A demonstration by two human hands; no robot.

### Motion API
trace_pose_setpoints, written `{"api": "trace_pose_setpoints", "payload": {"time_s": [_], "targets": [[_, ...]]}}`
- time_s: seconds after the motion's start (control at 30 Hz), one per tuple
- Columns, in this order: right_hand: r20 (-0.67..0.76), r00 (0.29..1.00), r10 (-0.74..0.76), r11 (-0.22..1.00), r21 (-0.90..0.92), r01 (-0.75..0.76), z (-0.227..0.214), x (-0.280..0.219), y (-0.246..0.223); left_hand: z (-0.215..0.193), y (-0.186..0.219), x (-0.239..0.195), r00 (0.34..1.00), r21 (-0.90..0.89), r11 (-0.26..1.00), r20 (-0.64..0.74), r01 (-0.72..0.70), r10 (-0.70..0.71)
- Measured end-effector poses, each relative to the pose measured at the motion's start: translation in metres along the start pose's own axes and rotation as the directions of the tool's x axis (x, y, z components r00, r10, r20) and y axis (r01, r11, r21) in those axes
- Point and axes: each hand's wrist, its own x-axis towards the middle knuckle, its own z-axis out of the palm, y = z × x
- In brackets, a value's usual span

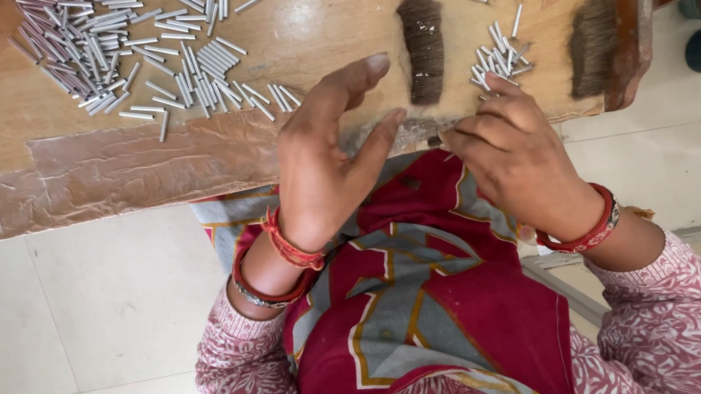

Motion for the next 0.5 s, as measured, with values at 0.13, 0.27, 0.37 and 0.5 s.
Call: {"api": "trace_pose_setpoints", "payload": {"time_s": [0.13, 0.27, 0.37, 0.5], "targets": [[0.013, 0.99, -0.141, 0.982, -0.127, 0.141, 0.003, -0.002, 0.001, -0.002, 0.003, -0.01, 0.996, -0.136, 0.986, 0.005, 0.094, -0.094], [0.011, 0.976, -0.218, 0.97, -0.105, 0.218, 0.001, 0.0, 0.002, 0.005, 0.005, -0.016, 0.97, 0.005, 0.977, 0.117, 0.215, -0.214], [-0.009, 0.973, -0.231, 0.969, -0.086, 0.23, -0.007, 0.001, -0.002, 0.01, 0.008, -0.015, 0.96, -0.005, 0.984, 0.221, 0.177, -0.171], [-0.066, 0.957, -0.284, 0.951, -0.144, 0.272, -0.014, -0.002, -0.009, 0.015, 0.011, -0.013, 0.914, -0.133, 0.955, 0.35, 0.265, -0.205]]}}
